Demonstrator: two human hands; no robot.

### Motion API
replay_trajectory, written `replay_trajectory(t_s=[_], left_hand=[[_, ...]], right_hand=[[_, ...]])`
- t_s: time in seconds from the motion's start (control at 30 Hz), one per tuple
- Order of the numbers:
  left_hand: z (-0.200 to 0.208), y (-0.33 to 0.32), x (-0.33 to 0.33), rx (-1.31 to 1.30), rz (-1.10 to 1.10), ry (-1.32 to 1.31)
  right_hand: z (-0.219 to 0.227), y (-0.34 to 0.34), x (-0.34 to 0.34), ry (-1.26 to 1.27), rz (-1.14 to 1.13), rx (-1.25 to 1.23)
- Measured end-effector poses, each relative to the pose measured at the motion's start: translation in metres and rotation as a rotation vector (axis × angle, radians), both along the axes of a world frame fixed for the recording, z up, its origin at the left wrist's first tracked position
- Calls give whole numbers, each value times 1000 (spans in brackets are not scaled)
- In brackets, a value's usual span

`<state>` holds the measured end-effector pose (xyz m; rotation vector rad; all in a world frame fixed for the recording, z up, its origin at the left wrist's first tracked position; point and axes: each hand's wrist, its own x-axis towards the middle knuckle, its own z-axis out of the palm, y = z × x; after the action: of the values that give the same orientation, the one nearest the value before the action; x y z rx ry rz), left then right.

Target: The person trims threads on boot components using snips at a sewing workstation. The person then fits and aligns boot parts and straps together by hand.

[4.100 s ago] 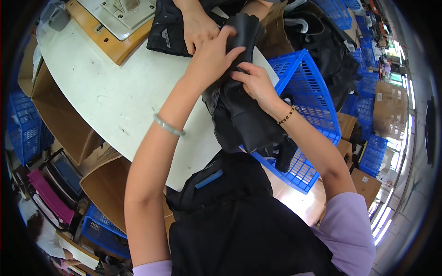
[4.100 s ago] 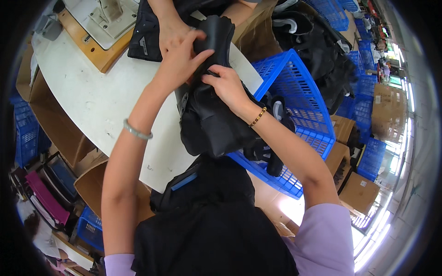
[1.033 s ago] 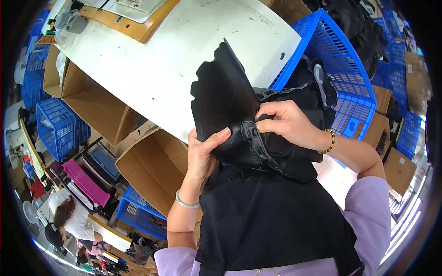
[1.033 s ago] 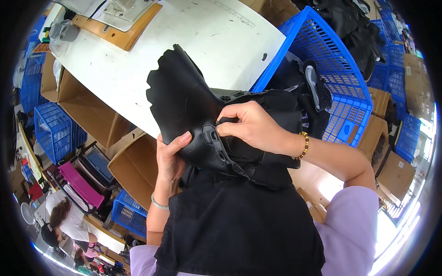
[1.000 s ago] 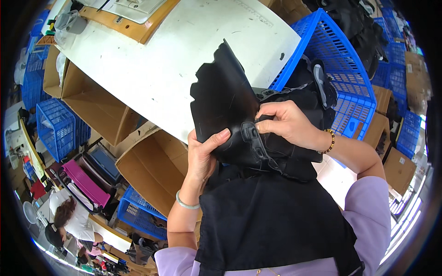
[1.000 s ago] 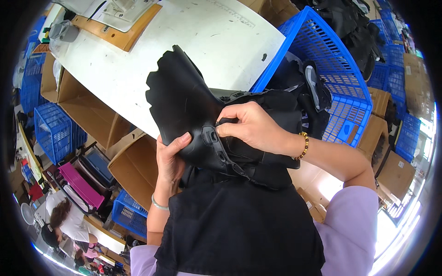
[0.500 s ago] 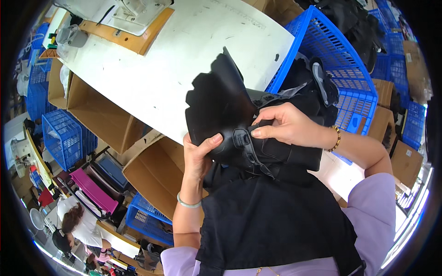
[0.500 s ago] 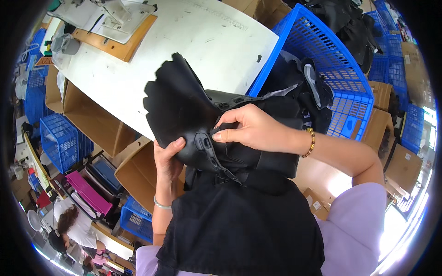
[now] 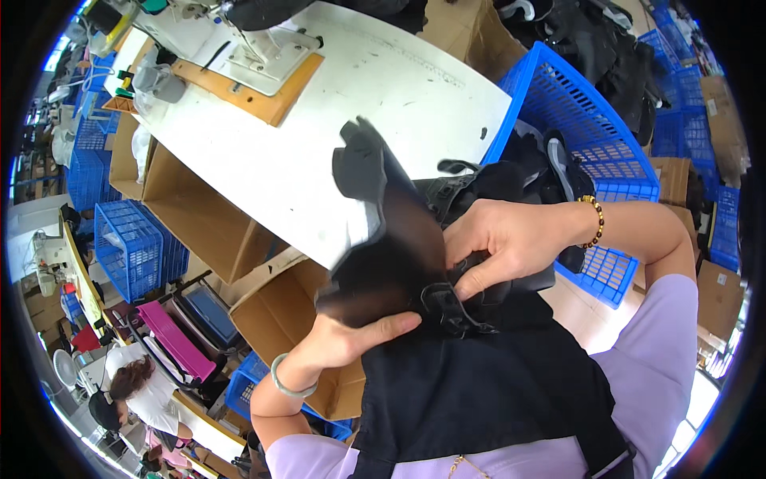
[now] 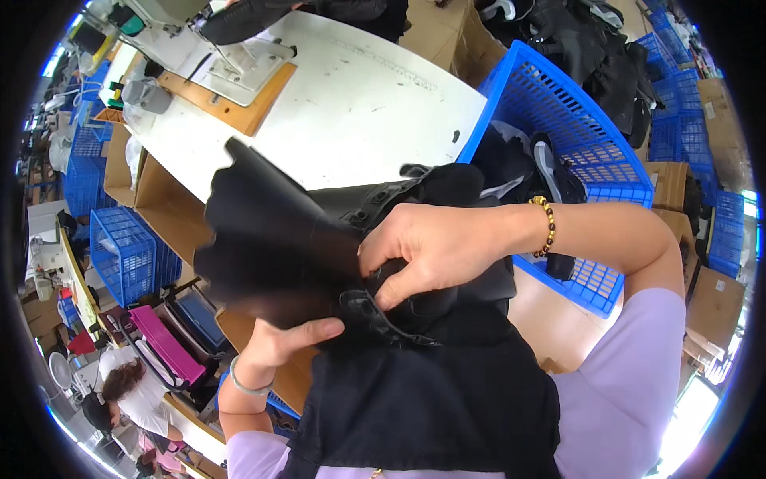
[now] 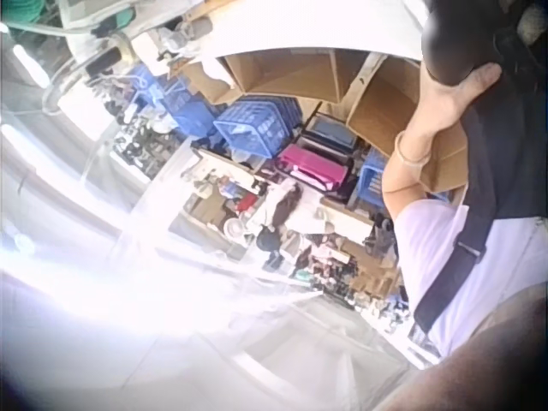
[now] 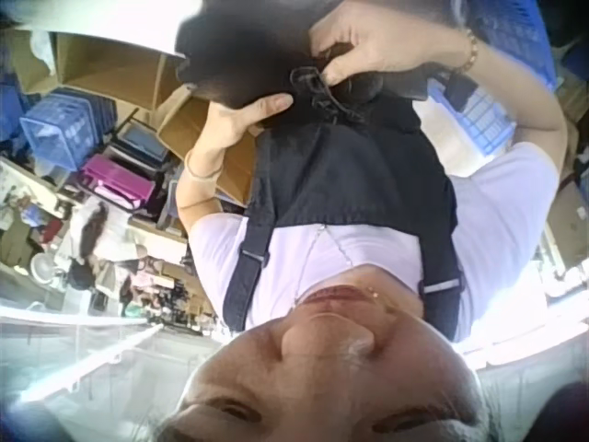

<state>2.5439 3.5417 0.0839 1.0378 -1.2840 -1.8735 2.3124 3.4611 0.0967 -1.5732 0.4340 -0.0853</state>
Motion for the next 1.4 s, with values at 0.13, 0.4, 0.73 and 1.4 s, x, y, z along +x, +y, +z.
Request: replay_trajectory(t_s=[0.13,0.4,0.73,1.4], left_hand=[[8,4,5,113,85,72],[-8,17,9,230,243,192],[-40,-7,13,436,295,254],[3,4,14,-35,924,-2]], right_hand=[[7,2,3,-15,-20,45],[3,1,-1,48,-45,143],[-11,-32,11,349,186,99],[-29,-42,63,194,199,571]])
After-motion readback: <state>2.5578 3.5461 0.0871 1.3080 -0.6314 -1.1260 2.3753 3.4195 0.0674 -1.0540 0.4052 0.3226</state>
